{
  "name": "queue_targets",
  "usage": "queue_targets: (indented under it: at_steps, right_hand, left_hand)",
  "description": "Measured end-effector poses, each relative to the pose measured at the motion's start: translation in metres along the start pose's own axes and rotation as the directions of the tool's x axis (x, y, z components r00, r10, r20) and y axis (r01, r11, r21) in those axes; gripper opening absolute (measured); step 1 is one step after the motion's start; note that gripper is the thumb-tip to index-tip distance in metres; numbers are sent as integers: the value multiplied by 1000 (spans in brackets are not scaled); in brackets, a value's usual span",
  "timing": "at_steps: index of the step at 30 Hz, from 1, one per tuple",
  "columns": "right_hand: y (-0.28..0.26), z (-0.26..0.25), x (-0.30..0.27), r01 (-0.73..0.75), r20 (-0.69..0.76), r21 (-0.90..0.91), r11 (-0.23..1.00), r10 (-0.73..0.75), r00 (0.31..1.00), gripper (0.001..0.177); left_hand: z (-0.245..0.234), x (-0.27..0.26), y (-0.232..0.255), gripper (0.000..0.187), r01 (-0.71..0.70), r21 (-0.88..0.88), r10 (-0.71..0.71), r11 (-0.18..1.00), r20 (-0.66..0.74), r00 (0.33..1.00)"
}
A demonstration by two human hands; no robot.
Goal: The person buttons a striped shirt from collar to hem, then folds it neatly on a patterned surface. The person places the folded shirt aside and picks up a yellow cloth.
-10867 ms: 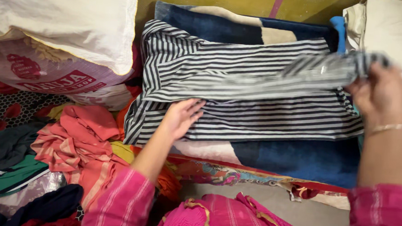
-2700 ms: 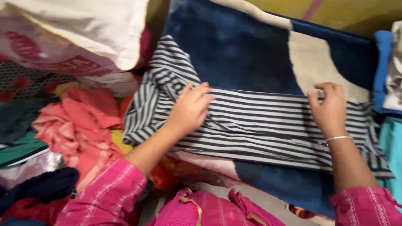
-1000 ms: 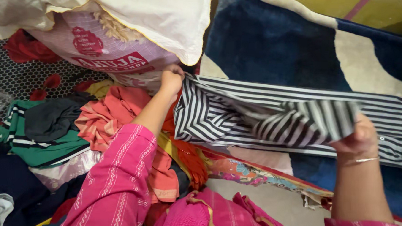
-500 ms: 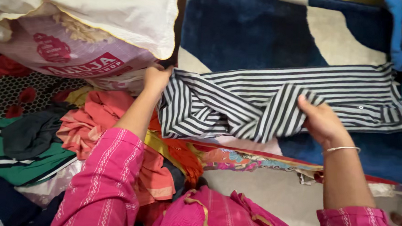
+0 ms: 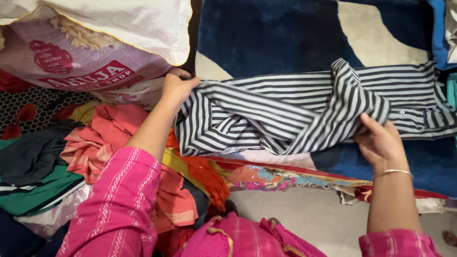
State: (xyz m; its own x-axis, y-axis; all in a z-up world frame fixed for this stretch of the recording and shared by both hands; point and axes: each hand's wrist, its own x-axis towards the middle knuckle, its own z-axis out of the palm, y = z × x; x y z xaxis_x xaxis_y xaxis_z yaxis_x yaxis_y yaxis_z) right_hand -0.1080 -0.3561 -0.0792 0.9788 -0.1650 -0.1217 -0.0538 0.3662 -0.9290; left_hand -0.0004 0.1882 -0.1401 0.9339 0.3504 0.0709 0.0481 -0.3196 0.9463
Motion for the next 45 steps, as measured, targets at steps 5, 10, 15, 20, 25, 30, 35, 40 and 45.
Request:
queue_targets:
  at_steps: [5, 10, 15, 20, 25, 30, 35, 40, 45]
  right_hand:
    - [0, -9, 2, 538, -228, -564, 627, -744, 628, 49]
    - [-15, 64, 16, 426, 462, -869, -252, -723, 514, 33]
    - [1, 135, 38, 262, 373, -920, -292, -446, 814, 67]
    - [19, 113, 65, 60, 167, -956, -287, -364, 916, 55]
    - [-7, 67, 108, 155, 187, -982, -104, -492, 850, 22]
    - [-94, 17, 113, 335, 60, 41, 941, -337, 940, 24]
    - [-104, -31, 89, 234, 212, 477, 847, -370, 905, 38]
    - [-64, -79, 71, 190, -19, 521, 832, -212, 977, 41]
    - [-44, -105, 74, 105, -201, 291, 951, -47, 978, 31]
  left_hand:
    - [0, 0, -10, 16, -109, -57, 106, 992, -51, 993]
    - [4, -8, -3, 15, -201, -157, 198, 967, -34, 980]
    - [-20, -31, 14, 17, -327, -126, 345, 936, 162, 925]
    - [-44, -35, 13, 20, -195, -131, 225, 972, 280, 933]
    - [-42, -14, 1, 18, -148, 3, 142, 989, 263, 954]
    - [-37, 8, -8, 18, -142, 3, 138, 990, 208, 968]
    - [-25, 20, -33, 25, -12, -53, 18, 999, 115, 993]
    - [-18, 30, -51, 27, 80, -119, -66, 990, 116, 991]
    - [-19, 30, -49, 26, 125, -120, -108, 985, 143, 984]
